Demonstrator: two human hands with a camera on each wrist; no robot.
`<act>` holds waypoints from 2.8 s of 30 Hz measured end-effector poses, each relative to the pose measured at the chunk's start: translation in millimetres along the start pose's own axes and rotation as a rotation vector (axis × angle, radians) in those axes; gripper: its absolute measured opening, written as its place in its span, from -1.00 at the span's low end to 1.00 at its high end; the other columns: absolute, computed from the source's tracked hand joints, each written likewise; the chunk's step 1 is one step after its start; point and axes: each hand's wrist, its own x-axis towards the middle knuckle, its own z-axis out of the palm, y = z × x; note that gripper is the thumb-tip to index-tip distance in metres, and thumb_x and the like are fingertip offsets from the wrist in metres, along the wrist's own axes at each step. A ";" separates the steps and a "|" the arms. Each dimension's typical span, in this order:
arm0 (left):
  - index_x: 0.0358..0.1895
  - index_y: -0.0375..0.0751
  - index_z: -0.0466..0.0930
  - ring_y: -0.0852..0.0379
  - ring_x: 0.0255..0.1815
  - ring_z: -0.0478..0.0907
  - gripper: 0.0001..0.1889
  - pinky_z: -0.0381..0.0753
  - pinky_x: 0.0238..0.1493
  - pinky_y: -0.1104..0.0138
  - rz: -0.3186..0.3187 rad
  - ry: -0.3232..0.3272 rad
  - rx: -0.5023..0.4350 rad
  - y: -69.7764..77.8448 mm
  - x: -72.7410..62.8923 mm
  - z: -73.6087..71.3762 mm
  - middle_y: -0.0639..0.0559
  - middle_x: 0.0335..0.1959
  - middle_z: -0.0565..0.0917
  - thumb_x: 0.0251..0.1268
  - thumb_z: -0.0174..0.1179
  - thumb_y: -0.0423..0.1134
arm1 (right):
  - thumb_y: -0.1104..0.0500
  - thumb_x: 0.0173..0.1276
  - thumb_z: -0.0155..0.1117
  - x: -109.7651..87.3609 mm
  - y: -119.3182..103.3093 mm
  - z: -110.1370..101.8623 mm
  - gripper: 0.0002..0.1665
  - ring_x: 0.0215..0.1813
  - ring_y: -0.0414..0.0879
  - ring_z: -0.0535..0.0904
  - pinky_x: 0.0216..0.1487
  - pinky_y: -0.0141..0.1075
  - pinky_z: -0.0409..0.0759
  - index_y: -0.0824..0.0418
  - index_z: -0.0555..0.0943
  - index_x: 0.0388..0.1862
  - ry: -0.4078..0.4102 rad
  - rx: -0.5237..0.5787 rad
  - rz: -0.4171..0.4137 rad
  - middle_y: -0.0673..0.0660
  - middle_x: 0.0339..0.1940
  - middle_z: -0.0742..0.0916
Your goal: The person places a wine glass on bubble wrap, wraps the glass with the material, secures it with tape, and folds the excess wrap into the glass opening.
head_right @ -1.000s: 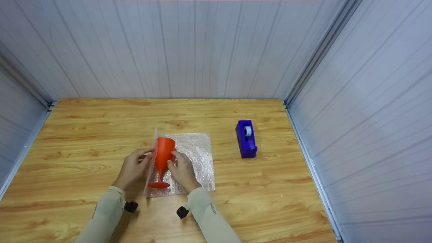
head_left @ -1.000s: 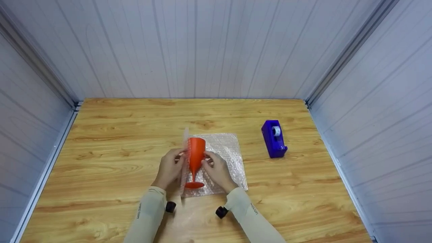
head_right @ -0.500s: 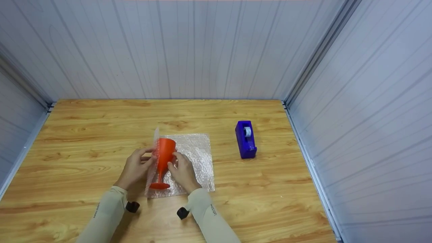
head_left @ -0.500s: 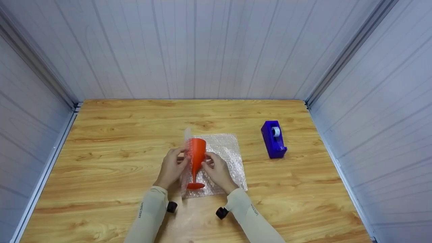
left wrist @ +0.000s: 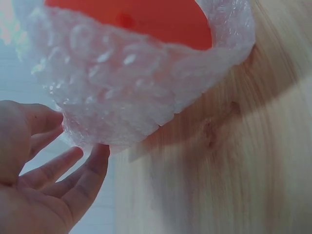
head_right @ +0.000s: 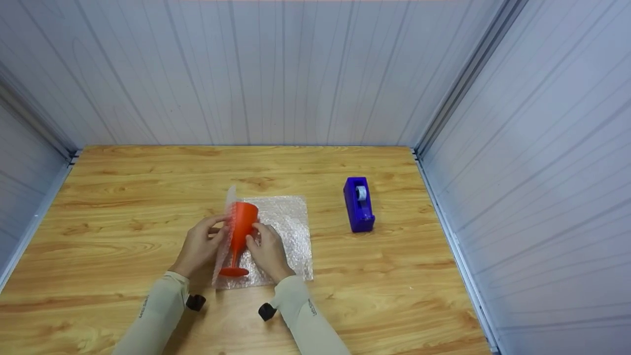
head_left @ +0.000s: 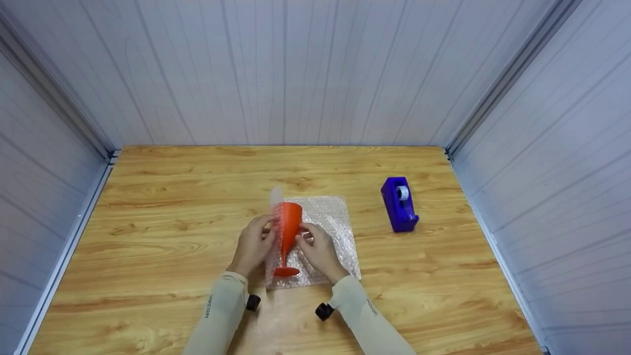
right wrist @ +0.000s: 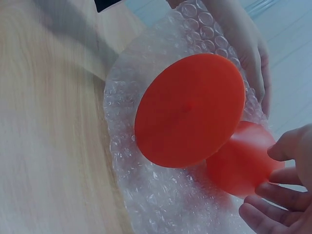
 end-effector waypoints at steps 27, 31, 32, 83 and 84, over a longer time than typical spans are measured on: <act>0.25 -0.15 0.57 -0.09 0.02 0.62 -0.58 0.59 0.12 0.04 0.036 -0.059 0.236 12.2 3.5 6.3 -0.16 0.18 0.58 0.33 0.30 -0.33 | 0.25 0.42 0.29 0.1 7.6 -5.6 -0.67 -0.13 0.01 0.68 -0.11 -0.24 0.68 0.37 0.62 0.10 0.000 0.033 0.008 0.23 -0.02 0.71; 0.31 -0.12 0.55 -0.16 0.06 0.62 -0.53 0.57 0.14 0.00 0.076 -0.061 0.251 12.3 3.5 6.7 -0.20 0.21 0.55 0.34 0.29 -0.34 | 0.27 0.42 0.28 0.2 7.0 -6.1 -0.68 -0.13 0.01 0.68 -0.10 -0.23 0.68 0.36 0.63 0.10 0.000 0.032 0.012 0.22 -0.03 0.72; 0.31 -0.13 0.56 -0.17 0.07 0.62 -0.54 0.57 0.14 0.00 0.090 -0.056 0.253 12.1 3.6 6.9 -0.21 0.21 0.55 0.34 0.29 -0.34 | 0.28 0.42 0.28 0.0 7.0 -5.9 -0.68 -0.12 0.01 0.69 -0.09 -0.23 0.68 0.36 0.62 0.10 -0.001 0.035 0.011 0.22 -0.04 0.72; 0.24 -0.20 0.61 -0.24 0.13 0.56 -0.63 0.54 0.18 -0.03 0.147 -0.068 0.420 27.8 12.0 21.6 -0.30 0.18 0.53 0.40 0.22 -0.35 | 0.26 0.46 0.24 -1.9 11.7 -15.1 -0.63 -0.07 0.05 0.68 -0.02 -0.22 0.67 0.37 0.58 0.19 -0.029 0.044 0.049 0.23 -0.05 0.71; 0.23 -0.19 0.61 -0.24 0.12 0.57 -0.63 0.55 0.16 -0.03 0.154 -0.070 0.431 28.0 12.3 21.8 -0.29 0.17 0.53 0.40 0.22 -0.34 | 0.26 0.45 0.24 -2.2 10.5 -15.7 -0.63 -0.07 0.05 0.68 -0.03 -0.23 0.67 0.37 0.58 0.18 -0.025 0.046 0.051 0.24 -0.04 0.71</act>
